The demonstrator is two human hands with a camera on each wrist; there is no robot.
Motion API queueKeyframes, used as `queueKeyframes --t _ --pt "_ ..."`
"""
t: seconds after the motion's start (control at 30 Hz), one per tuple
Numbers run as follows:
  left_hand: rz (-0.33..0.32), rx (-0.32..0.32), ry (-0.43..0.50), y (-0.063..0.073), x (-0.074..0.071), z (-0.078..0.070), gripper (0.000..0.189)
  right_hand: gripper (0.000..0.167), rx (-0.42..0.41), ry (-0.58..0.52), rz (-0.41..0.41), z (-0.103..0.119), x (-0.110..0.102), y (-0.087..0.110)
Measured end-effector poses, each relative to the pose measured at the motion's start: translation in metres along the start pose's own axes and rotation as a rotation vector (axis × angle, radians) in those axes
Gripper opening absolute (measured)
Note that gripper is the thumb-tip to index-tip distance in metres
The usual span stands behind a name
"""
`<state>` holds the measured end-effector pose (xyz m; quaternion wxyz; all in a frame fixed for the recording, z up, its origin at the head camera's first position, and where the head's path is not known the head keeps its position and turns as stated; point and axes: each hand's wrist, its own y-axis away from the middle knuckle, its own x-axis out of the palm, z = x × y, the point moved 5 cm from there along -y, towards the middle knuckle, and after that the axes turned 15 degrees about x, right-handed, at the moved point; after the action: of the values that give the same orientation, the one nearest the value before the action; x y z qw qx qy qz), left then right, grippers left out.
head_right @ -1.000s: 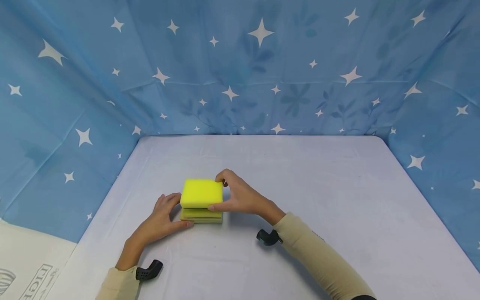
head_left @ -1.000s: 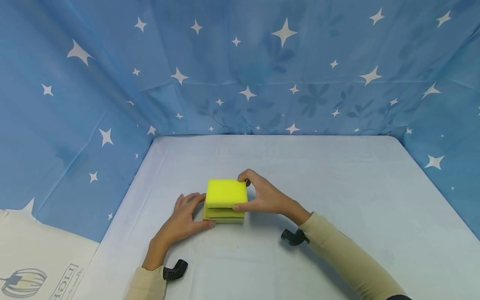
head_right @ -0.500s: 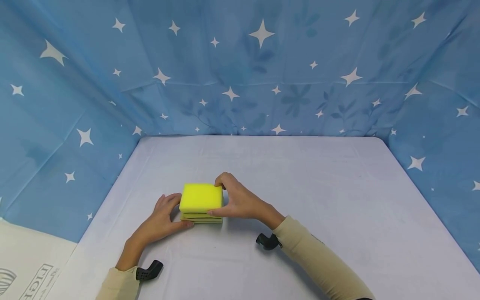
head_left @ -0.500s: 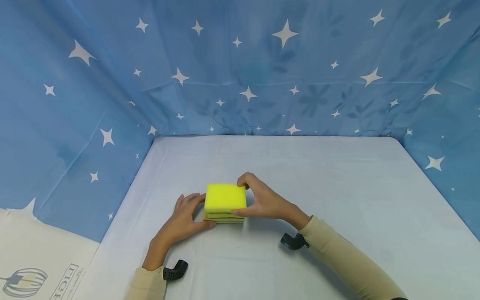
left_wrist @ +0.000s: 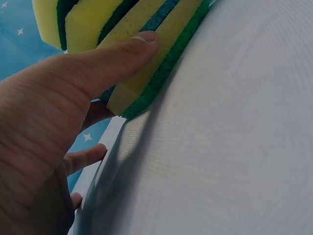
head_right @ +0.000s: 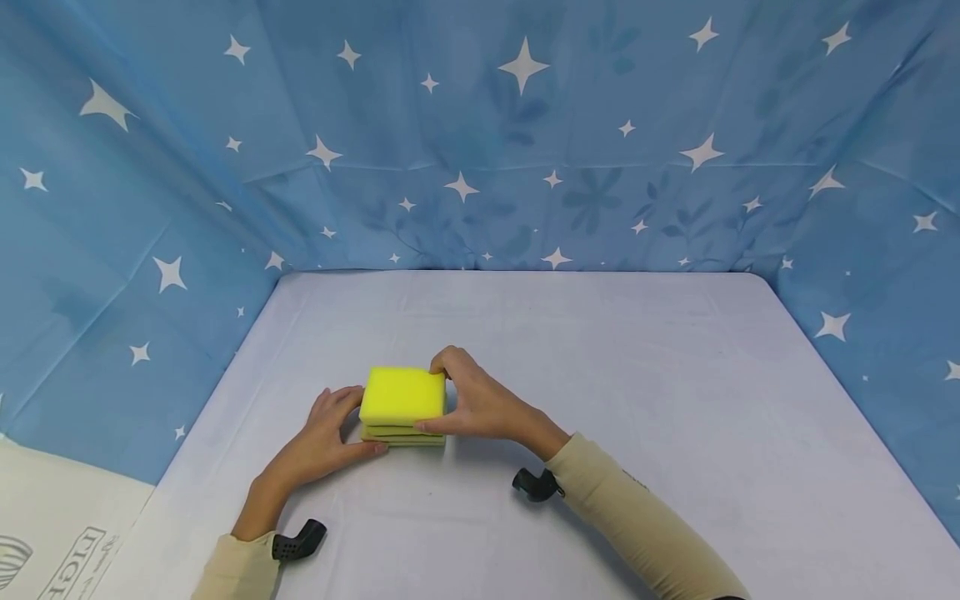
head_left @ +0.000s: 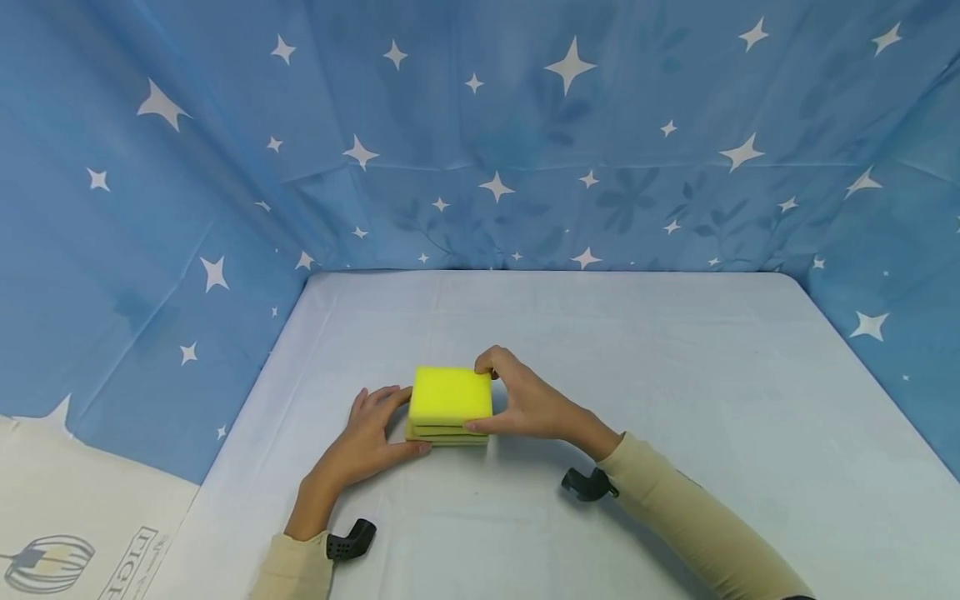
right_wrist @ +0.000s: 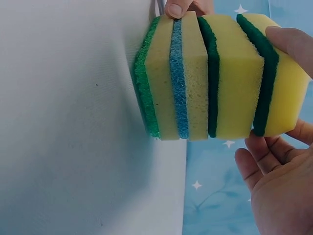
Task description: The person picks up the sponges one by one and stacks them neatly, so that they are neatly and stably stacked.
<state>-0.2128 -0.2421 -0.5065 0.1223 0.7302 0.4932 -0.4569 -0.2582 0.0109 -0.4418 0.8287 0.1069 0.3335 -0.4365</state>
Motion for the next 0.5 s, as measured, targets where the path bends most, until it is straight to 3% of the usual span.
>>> queueKeyframes --t 0.5 --pt "0.004 0.001 -0.01 -0.0005 0.0011 0.0019 0.09 0.068 0.01 0.021 -0.008 -0.0013 0.0006 0.0003"
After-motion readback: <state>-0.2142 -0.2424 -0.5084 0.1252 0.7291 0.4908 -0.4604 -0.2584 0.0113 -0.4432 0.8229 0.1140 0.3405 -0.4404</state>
